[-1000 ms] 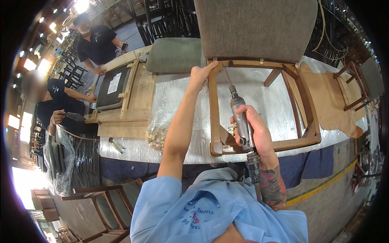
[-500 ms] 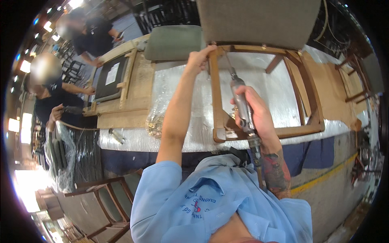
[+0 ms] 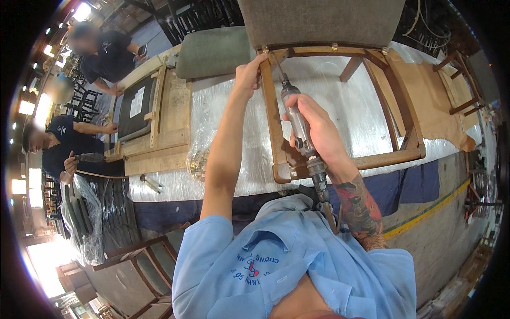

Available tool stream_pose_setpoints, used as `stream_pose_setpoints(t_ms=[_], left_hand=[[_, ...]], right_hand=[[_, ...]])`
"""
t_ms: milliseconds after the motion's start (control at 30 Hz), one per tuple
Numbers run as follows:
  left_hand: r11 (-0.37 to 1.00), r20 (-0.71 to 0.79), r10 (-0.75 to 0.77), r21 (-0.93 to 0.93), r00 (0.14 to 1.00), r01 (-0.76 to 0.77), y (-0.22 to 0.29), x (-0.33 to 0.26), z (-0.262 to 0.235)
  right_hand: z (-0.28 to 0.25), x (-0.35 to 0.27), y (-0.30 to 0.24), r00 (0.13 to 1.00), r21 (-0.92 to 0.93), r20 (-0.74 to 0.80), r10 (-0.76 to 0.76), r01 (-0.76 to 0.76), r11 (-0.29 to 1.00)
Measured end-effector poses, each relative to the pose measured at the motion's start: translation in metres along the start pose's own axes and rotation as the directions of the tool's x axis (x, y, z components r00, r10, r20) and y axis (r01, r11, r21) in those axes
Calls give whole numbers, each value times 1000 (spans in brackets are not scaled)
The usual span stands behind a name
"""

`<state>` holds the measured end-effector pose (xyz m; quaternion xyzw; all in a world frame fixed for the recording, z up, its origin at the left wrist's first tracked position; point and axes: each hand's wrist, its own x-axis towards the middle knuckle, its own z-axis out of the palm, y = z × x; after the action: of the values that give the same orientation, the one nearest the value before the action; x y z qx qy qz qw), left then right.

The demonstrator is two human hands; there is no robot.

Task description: The person assembles a wooden chair by attaching the seat cushion to the frame using a pneumatic drill. They position the cushion, insert screws, and tighten them at multiple points on the chair frame.

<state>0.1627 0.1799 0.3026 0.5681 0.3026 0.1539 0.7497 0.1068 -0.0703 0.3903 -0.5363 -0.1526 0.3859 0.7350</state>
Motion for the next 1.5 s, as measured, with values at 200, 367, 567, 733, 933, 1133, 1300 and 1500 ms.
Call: stream_pose_setpoints(t_ms=[200,367,567,733,933,1133,1300,1500], left_hand=[[992,-60,80,99,995,-74,-2,5,0],[985,-71,105,147,992,-94,1,5,4],[980,-62,96,180,993,-84,5,8,2],[975,-79,97,206,992,-79,5,6,5],[977,-111,102,199,989,-78,1,7,7],[985,-81,113,141,990,-100,4,8,8],[991,-74,98,99,992,-90,6,16,4],[570,-7,-413,-782,911,252,-102,28,-60]], right_hand=[[10,18,6,1000,-81,-15,17,-18,997],[13,34,13,997,-125,-72,-13,4,992],[13,40,9,997,-132,-78,-1,-9,991],[14,43,9,996,-142,-89,-12,-1,990],[12,50,7,998,-175,-57,-28,18,984],[15,65,-4,997,-214,-79,10,-27,976],[18,77,2,998,-166,-65,-4,-7,986],[9,56,-14,997,-7,19,72,-71,997]])
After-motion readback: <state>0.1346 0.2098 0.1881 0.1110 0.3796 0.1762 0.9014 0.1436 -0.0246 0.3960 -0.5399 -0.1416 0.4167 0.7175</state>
